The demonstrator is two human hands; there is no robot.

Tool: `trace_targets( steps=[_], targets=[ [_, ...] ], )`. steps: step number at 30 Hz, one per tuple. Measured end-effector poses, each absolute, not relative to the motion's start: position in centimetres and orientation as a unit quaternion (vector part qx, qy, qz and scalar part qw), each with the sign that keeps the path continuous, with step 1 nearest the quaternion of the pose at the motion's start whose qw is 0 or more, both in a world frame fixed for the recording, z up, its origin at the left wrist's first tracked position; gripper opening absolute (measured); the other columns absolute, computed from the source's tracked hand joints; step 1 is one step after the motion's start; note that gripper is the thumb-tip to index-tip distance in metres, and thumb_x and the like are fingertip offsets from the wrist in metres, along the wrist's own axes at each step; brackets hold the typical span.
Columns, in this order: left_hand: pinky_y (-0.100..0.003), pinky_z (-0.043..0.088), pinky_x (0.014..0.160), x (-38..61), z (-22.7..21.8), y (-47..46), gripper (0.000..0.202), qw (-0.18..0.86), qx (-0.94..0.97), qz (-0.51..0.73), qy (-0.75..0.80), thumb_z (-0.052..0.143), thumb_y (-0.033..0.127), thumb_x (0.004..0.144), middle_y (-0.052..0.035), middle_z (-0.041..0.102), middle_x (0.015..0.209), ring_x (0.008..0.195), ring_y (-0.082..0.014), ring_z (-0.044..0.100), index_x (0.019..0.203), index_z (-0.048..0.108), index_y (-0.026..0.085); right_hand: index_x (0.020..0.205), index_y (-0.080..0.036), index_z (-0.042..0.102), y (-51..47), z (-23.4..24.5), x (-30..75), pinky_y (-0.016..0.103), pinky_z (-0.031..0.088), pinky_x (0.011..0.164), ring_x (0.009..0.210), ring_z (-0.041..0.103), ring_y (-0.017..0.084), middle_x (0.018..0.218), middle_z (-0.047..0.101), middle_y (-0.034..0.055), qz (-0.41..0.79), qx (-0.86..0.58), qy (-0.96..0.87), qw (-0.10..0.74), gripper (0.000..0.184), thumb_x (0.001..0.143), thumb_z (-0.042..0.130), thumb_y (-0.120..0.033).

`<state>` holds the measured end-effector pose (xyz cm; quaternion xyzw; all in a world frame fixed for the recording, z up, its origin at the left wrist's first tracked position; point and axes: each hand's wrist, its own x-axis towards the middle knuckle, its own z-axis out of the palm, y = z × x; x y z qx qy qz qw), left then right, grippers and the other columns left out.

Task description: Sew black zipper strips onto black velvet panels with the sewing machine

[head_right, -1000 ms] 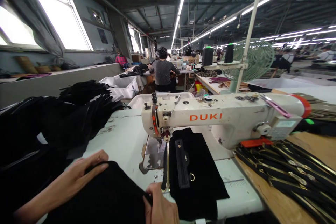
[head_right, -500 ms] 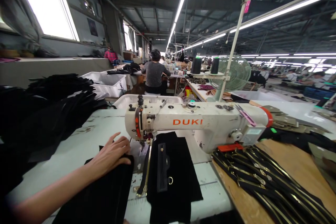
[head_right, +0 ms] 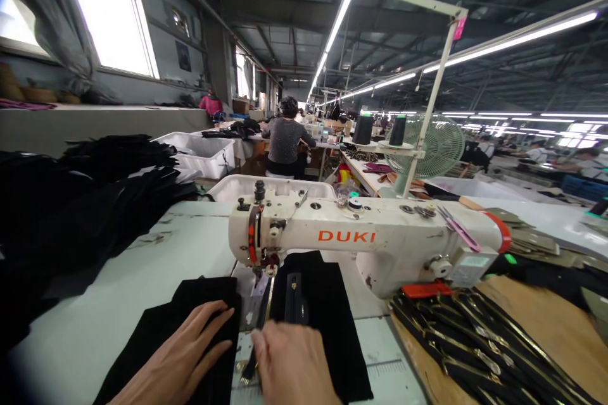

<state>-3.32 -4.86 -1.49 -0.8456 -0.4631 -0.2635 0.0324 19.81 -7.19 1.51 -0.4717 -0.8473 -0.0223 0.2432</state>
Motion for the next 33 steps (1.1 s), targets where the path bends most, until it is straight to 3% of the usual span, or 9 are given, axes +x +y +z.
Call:
trace_targets(
  steps=[2, 4, 7, 12, 18, 26, 33],
  targets=[
    [-0.034, 0.054, 0.098, -3.4, -2.2, -5.2, 0.035, 0.012, -0.828, -0.303, -0.472, 0.049, 0.035, 0.097, -0.0072, 0.062, 0.129, 0.118, -0.0269, 0.062, 0.129, 0.060, 0.026, 0.095, -0.023, 0.065, -3.5, 2.1, 20.5, 0.026, 0.055, 0.075, 0.081, 0.068, 0.015, 0.089, 0.070, 0.0003, -0.045, -0.448, -0.860, 0.240, 0.015, 0.093, 0.056, -0.011],
    [-0.031, 0.053, 0.098, -3.6, -2.6, -5.2, 0.035, -0.022, -0.813, -0.320, -0.486, 0.048, 0.033, 0.096, -0.0051, 0.062, 0.130, 0.117, -0.0249, 0.063, 0.128, 0.060, 0.029, 0.112, -0.024, 0.062, -1.1, 2.0, 20.9, 0.034, 0.050, 0.096, 0.104, 0.064, 0.017, 0.110, 0.067, 0.0019, -0.060, -0.399, -0.883, 0.241, 0.028, 0.090, 0.059, -0.008],
    [-0.031, 0.052, 0.098, -3.9, -2.6, -5.0, 0.033, -0.079, -0.797, -0.314, -0.509, 0.051, 0.034, 0.096, -0.0035, 0.062, 0.131, 0.115, -0.0239, 0.065, 0.126, 0.062, 0.030, 0.118, -0.027, 0.059, -0.6, 0.9, 20.9, 0.038, 0.041, 0.108, 0.112, 0.058, 0.016, 0.117, 0.064, -0.0003, -0.050, -0.368, -0.896, 0.243, 0.036, 0.088, 0.058, -0.008],
    [-0.034, 0.050, 0.099, -4.1, -2.2, -4.9, 0.034, -0.129, -0.797, -0.300, -0.508, 0.053, 0.032, 0.094, -0.0013, 0.061, 0.134, 0.119, -0.0244, 0.062, 0.127, 0.062, 0.035, 0.115, -0.025, 0.059, -3.5, -0.4, 20.0, 0.035, 0.042, 0.106, 0.103, 0.060, 0.017, 0.109, 0.065, -0.0006, -0.058, -0.329, -0.914, 0.229, 0.033, 0.083, 0.060, -0.015],
    [-0.032, 0.049, 0.098, -3.6, -1.9, -4.8, 0.042, -0.104, -0.829, -0.302, -0.460, 0.053, 0.026, 0.093, -0.0014, 0.061, 0.134, 0.117, -0.0238, 0.063, 0.133, 0.058, 0.036, 0.112, -0.024, 0.059, -4.0, -2.0, 19.3, 0.038, 0.044, 0.102, 0.098, 0.061, 0.018, 0.107, 0.066, -0.0001, -0.080, -0.332, -0.911, 0.232, 0.030, 0.082, 0.062, -0.021],
    [-0.030, 0.050, 0.100, -3.4, -2.3, -4.3, 0.064, -0.039, -0.878, -0.262, -0.399, 0.055, 0.019, 0.089, 0.0043, 0.056, 0.142, 0.122, -0.0244, 0.060, 0.146, 0.040, 0.045, 0.101, -0.021, 0.060, -3.7, -3.4, 19.0, 0.034, 0.047, 0.100, 0.091, 0.064, 0.017, 0.100, 0.070, 0.0010, -0.144, -0.298, -0.895, 0.301, 0.016, 0.085, 0.063, -0.024],
    [-0.036, 0.055, 0.095, -2.8, -2.8, -4.3, 0.081, 0.041, -0.887, -0.257, -0.381, 0.061, 0.032, 0.090, -0.0028, 0.055, 0.142, 0.122, -0.0279, 0.059, 0.156, 0.015, 0.038, 0.105, -0.019, 0.062, -3.5, -2.7, 19.5, 0.025, 0.051, 0.096, 0.092, 0.067, 0.016, 0.102, 0.072, 0.0014, -0.086, -0.316, -0.873, 0.363, 0.019, 0.087, 0.057, -0.022]
  ],
)
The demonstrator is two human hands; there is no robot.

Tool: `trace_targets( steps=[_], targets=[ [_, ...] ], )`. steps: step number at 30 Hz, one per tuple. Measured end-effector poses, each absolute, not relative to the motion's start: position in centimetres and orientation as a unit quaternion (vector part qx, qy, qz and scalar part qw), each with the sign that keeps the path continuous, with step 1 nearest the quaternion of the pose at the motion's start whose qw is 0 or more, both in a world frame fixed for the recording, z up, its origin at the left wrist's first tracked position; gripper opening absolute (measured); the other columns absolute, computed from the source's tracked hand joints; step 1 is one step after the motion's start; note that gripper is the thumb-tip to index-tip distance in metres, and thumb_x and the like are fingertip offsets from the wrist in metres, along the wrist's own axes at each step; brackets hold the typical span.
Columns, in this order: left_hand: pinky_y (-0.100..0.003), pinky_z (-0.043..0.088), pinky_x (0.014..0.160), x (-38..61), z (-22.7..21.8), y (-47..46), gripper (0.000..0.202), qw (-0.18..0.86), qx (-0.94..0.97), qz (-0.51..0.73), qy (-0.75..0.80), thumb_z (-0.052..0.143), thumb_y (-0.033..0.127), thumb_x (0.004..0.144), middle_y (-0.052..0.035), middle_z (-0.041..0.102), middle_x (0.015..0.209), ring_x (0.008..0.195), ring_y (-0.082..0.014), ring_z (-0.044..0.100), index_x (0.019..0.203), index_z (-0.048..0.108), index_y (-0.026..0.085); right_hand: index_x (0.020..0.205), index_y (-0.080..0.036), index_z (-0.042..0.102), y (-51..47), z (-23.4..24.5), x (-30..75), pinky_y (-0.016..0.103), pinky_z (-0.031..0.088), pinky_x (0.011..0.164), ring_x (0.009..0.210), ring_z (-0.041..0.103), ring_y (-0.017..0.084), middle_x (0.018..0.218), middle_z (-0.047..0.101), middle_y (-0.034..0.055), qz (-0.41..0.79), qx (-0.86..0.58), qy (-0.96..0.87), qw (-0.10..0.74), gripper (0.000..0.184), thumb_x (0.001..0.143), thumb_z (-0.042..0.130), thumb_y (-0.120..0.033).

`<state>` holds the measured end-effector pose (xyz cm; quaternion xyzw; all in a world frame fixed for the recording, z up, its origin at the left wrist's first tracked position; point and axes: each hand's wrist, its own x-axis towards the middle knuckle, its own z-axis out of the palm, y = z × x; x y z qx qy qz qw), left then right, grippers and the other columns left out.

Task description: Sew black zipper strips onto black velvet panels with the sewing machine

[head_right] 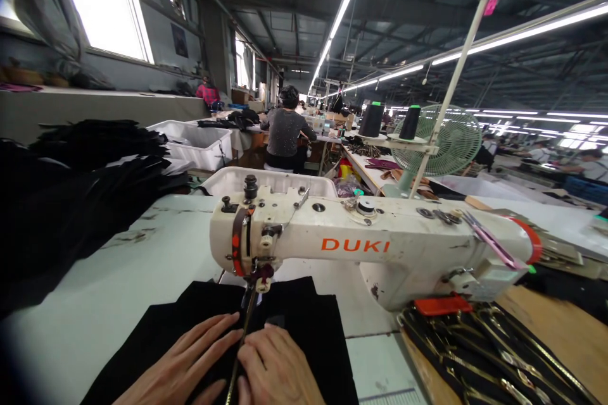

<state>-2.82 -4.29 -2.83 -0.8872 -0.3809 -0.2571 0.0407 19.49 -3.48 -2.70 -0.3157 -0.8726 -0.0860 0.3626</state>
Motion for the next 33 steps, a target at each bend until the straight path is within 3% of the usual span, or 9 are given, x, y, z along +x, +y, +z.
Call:
trace_targets(
  steps=[4, 12, 16, 22, 28, 33],
  targets=[
    [-0.036, 0.056, 0.094, -2.7, -2.8, -4.2, 0.086, 0.065, -0.889, -0.246, -0.381, 0.062, 0.035, 0.089, -0.0053, 0.057, 0.140, 0.121, -0.0283, 0.060, 0.157, 0.009, 0.033, 0.117, -0.016, 0.062, -3.2, -3.7, 19.7, 0.028, 0.053, 0.096, 0.104, 0.066, 0.019, 0.118, 0.070, 0.0053, -0.106, -0.323, -0.867, 0.364, 0.031, 0.088, 0.059, -0.026],
    [-0.035, 0.057, 0.093, -2.8, -2.7, -4.0, 0.086, 0.059, -0.884, -0.253, -0.389, 0.062, 0.039, 0.089, -0.0051, 0.054, 0.142, 0.122, -0.0283, 0.059, 0.157, 0.010, 0.034, 0.117, -0.015, 0.065, -2.7, -4.5, 20.0, 0.037, 0.045, 0.108, 0.110, 0.064, 0.019, 0.120, 0.069, 0.0058, -0.102, -0.297, -0.888, 0.336, 0.030, 0.091, 0.058, -0.027],
    [-0.033, 0.057, 0.093, -2.6, -2.1, -3.9, 0.084, 0.080, -0.887, -0.254, -0.378, 0.066, 0.034, 0.084, -0.0053, 0.057, 0.139, 0.120, -0.0273, 0.061, 0.156, 0.022, 0.029, 0.118, -0.014, 0.063, -2.9, -4.7, 20.0, 0.037, 0.046, 0.108, 0.114, 0.063, 0.021, 0.122, 0.069, 0.0065, -0.112, -0.300, -0.891, 0.321, 0.032, 0.088, 0.062, -0.027],
    [-0.030, 0.055, 0.094, -2.0, 0.0, -3.5, 0.056, 0.155, -0.899, -0.228, -0.339, 0.062, 0.027, 0.081, -0.0069, 0.064, 0.131, 0.114, -0.0248, 0.065, 0.135, 0.052, 0.015, 0.114, -0.016, 0.063, -3.0, -4.3, 20.2, 0.033, 0.052, 0.101, 0.117, 0.062, 0.024, 0.128, 0.065, 0.0086, -0.104, -0.331, -0.879, 0.327, 0.031, 0.085, 0.060, -0.027],
    [-0.030, 0.058, 0.088, -2.2, 0.3, -3.6, 0.052, 0.198, -0.901, -0.197, -0.331, 0.062, 0.031, 0.080, -0.0068, 0.065, 0.130, 0.110, -0.0241, 0.067, 0.129, 0.058, 0.014, 0.130, -0.011, 0.055, -2.5, -3.9, 20.8, 0.034, 0.050, 0.103, 0.121, 0.060, 0.023, 0.132, 0.062, 0.0082, -0.133, -0.292, -0.908, 0.270, 0.057, 0.073, 0.053, -0.011],
    [-0.030, 0.058, 0.088, -2.4, -0.8, -3.5, 0.054, 0.204, -0.901, -0.204, -0.326, 0.063, 0.029, 0.079, -0.0066, 0.064, 0.131, 0.111, -0.0246, 0.066, 0.130, 0.058, 0.014, 0.129, -0.009, 0.056, -2.3, -3.8, 20.8, 0.038, 0.047, 0.105, 0.118, 0.062, 0.024, 0.130, 0.063, 0.0103, -0.136, -0.278, -0.911, 0.272, 0.057, 0.073, 0.055, -0.012]
  ],
)
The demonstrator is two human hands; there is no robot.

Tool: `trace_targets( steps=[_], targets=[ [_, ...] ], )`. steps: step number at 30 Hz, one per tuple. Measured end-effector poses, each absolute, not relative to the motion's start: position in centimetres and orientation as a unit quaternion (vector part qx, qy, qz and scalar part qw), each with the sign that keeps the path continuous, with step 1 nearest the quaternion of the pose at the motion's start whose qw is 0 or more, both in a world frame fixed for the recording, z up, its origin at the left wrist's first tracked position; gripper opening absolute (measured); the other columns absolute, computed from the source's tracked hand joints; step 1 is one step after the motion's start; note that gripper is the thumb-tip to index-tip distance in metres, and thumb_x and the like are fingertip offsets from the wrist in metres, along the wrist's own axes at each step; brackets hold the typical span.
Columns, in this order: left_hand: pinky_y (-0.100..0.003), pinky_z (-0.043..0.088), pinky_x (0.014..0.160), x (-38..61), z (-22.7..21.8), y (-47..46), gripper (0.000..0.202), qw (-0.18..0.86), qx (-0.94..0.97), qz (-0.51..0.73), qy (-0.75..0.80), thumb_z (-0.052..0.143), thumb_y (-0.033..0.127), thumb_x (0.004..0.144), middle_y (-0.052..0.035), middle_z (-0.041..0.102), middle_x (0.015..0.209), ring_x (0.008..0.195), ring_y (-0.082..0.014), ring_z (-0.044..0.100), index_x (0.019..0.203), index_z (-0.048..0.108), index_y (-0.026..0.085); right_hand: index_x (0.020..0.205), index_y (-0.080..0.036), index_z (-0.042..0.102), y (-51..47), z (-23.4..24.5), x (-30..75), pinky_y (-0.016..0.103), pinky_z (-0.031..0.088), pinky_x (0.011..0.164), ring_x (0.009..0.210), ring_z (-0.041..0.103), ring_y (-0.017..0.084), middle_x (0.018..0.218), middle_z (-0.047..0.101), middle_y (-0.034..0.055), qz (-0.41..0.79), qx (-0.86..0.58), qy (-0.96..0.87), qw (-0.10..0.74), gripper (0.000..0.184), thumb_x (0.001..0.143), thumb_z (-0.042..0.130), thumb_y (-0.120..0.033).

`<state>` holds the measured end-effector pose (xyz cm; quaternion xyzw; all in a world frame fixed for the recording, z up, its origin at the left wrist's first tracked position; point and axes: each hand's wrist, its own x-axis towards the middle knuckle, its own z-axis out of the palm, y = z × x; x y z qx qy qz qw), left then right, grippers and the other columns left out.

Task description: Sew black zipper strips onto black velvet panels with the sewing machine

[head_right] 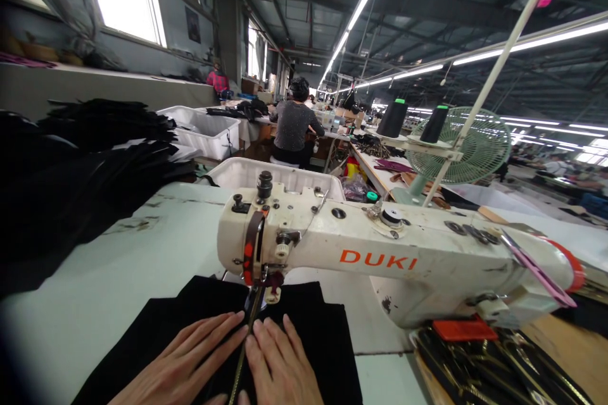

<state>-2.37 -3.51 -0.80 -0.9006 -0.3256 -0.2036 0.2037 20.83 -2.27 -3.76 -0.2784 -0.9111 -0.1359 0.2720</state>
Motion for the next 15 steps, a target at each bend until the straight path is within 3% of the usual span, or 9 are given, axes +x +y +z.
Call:
trace_targets(
  steps=[15],
  targets=[
    [-0.034, 0.054, 0.096, -2.5, -0.5, -2.6, 0.055, 0.137, -0.899, -0.199, -0.364, 0.064, 0.032, 0.083, -0.0098, 0.061, 0.134, 0.115, -0.0269, 0.064, 0.135, 0.056, 0.015, 0.127, -0.011, 0.059, -1.3, -2.7, 20.2, 0.041, 0.043, 0.107, 0.117, 0.062, 0.022, 0.130, 0.063, 0.0065, -0.149, -0.311, -0.904, 0.254, 0.063, 0.065, 0.049, -0.011]
  ],
)
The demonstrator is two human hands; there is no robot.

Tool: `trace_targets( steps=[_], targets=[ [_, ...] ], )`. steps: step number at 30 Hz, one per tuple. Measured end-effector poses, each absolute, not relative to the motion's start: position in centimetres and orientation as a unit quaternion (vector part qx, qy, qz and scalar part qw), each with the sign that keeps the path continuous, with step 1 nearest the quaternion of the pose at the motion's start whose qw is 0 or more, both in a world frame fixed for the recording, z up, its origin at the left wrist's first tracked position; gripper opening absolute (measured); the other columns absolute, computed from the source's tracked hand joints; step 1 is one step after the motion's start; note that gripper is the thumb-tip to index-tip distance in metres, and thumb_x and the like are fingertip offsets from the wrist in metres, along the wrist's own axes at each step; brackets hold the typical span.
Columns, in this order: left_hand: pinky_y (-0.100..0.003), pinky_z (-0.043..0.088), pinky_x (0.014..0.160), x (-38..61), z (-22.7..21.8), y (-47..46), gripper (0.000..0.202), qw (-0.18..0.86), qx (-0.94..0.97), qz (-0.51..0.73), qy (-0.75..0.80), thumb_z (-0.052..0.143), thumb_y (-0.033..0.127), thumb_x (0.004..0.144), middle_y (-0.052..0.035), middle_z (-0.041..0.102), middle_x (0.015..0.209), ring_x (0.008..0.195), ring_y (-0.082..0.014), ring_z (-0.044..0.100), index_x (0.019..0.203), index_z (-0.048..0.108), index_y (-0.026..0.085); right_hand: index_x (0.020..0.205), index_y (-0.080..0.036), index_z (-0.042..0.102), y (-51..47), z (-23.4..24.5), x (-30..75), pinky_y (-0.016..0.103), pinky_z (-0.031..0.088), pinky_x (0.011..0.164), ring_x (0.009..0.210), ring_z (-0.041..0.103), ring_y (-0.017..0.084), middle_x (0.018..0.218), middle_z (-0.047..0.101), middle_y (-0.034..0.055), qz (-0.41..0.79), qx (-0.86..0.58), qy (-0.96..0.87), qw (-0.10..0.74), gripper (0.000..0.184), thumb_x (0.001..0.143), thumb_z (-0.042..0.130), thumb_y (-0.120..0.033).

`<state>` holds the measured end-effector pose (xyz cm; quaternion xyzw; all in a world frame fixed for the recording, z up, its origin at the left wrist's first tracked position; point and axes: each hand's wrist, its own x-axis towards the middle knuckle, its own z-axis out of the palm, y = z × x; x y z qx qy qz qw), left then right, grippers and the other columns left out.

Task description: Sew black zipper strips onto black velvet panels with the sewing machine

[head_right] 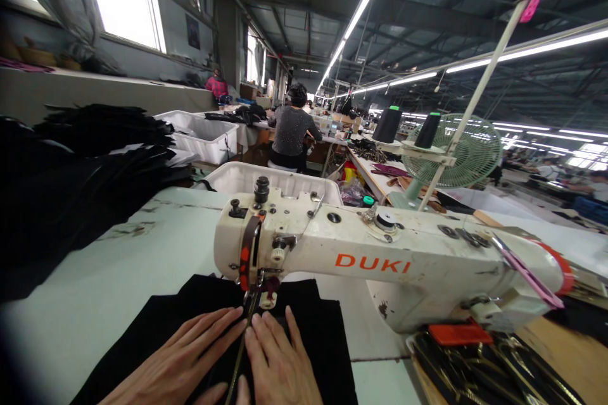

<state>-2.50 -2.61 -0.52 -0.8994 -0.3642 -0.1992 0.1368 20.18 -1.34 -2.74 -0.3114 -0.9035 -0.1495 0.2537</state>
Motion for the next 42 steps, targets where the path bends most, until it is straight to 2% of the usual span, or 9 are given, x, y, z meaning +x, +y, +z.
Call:
trace_targets(
  steps=[4, 10, 18, 26, 32, 34, 36, 39, 42],
  targets=[
    [-0.037, 0.054, 0.096, -2.3, -0.6, -1.5, 0.054, 0.102, -0.888, -0.194, -0.404, 0.062, 0.034, 0.087, -0.0103, 0.057, 0.139, 0.120, -0.0285, 0.061, 0.138, 0.054, 0.019, 0.129, -0.012, 0.058, -0.6, -1.9, 19.8, 0.044, 0.044, 0.106, 0.119, 0.061, 0.023, 0.131, 0.062, 0.0061, -0.131, -0.341, -0.896, 0.251, 0.062, 0.068, 0.048, -0.010],
    [-0.042, 0.052, 0.096, -2.9, -1.3, -1.2, 0.056, 0.062, -0.887, -0.192, -0.415, 0.061, 0.035, 0.089, -0.0096, 0.054, 0.142, 0.124, -0.0306, 0.057, 0.143, 0.049, 0.023, 0.132, -0.013, 0.056, -0.3, -1.6, 19.9, 0.042, 0.042, 0.109, 0.120, 0.060, 0.021, 0.131, 0.063, 0.0063, -0.117, -0.336, -0.898, 0.258, 0.058, 0.074, 0.050, -0.010],
    [-0.042, 0.051, 0.099, -2.9, -1.3, -1.3, 0.060, 0.050, -0.887, -0.213, -0.408, 0.061, 0.034, 0.090, -0.0081, 0.053, 0.144, 0.127, -0.0301, 0.055, 0.147, 0.044, 0.026, 0.134, -0.015, 0.054, -0.1, -2.0, 20.4, 0.042, 0.040, 0.112, 0.121, 0.060, 0.021, 0.134, 0.061, 0.0059, -0.084, -0.329, -0.901, 0.271, 0.045, 0.090, 0.053, -0.020],
    [-0.043, 0.051, 0.100, -2.5, -0.5, -1.0, 0.054, 0.027, -0.888, -0.217, -0.404, 0.062, 0.028, 0.088, -0.0104, 0.056, 0.141, 0.127, -0.0294, 0.054, 0.141, 0.051, 0.022, 0.138, -0.017, 0.051, -0.3, -0.9, 20.3, 0.044, 0.037, 0.114, 0.128, 0.053, 0.022, 0.138, 0.057, 0.0080, -0.022, -0.349, -0.900, 0.259, 0.046, 0.093, 0.053, -0.020],
    [-0.051, 0.042, 0.107, -2.4, -0.5, -1.1, 0.048, -0.037, -0.888, -0.205, -0.409, 0.058, 0.031, 0.094, -0.0125, 0.052, 0.145, 0.134, -0.0305, 0.046, 0.141, 0.052, 0.021, 0.137, -0.019, 0.054, -1.1, 0.1, 20.0, 0.047, 0.031, 0.117, 0.131, 0.049, 0.022, 0.140, 0.056, 0.0067, 0.038, -0.398, -0.892, 0.209, 0.044, 0.094, 0.054, -0.021],
    [-0.053, 0.038, 0.110, -2.3, -0.3, -1.1, 0.048, -0.054, -0.889, -0.196, -0.410, 0.055, 0.032, 0.095, -0.0139, 0.050, 0.146, 0.136, -0.0308, 0.044, 0.141, 0.051, 0.020, 0.133, -0.020, 0.058, -1.2, 0.6, 19.9, 0.048, 0.029, 0.117, 0.131, 0.049, 0.022, 0.138, 0.058, 0.0059, 0.078, -0.412, -0.879, 0.228, 0.041, 0.092, 0.055, -0.017],
    [-0.055, 0.032, 0.112, -2.2, -0.2, -1.1, 0.047, -0.069, -0.890, -0.191, -0.409, 0.053, 0.033, 0.096, -0.0143, 0.048, 0.147, 0.137, -0.0300, 0.042, 0.142, 0.050, 0.019, 0.125, -0.019, 0.064, -1.0, 0.9, 19.7, 0.047, 0.034, 0.113, 0.125, 0.053, 0.023, 0.130, 0.063, 0.0066, 0.121, -0.446, -0.845, 0.268, 0.036, 0.091, 0.055, -0.012],
    [-0.055, 0.026, 0.115, -2.0, 0.2, -1.3, 0.046, -0.094, -0.885, -0.192, -0.413, 0.053, 0.034, 0.096, -0.0129, 0.048, 0.148, 0.139, -0.0286, 0.040, 0.140, 0.052, 0.021, 0.109, -0.016, 0.070, -0.6, 1.5, 19.4, 0.039, 0.048, 0.098, 0.109, 0.062, 0.023, 0.111, 0.069, 0.0082, 0.159, -0.496, -0.794, 0.313, 0.026, 0.090, 0.054, -0.009],
    [-0.050, 0.031, 0.113, -1.9, 1.3, -1.8, 0.043, -0.107, -0.868, -0.216, -0.435, 0.059, 0.037, 0.091, -0.0095, 0.054, 0.143, 0.133, -0.0283, 0.048, 0.132, 0.060, 0.023, 0.098, -0.017, 0.072, -0.5, 2.4, 19.4, 0.030, 0.052, 0.084, 0.091, 0.067, 0.019, 0.096, 0.071, 0.0057, 0.185, -0.506, -0.773, 0.335, 0.020, 0.091, 0.054, -0.011]
  ],
)
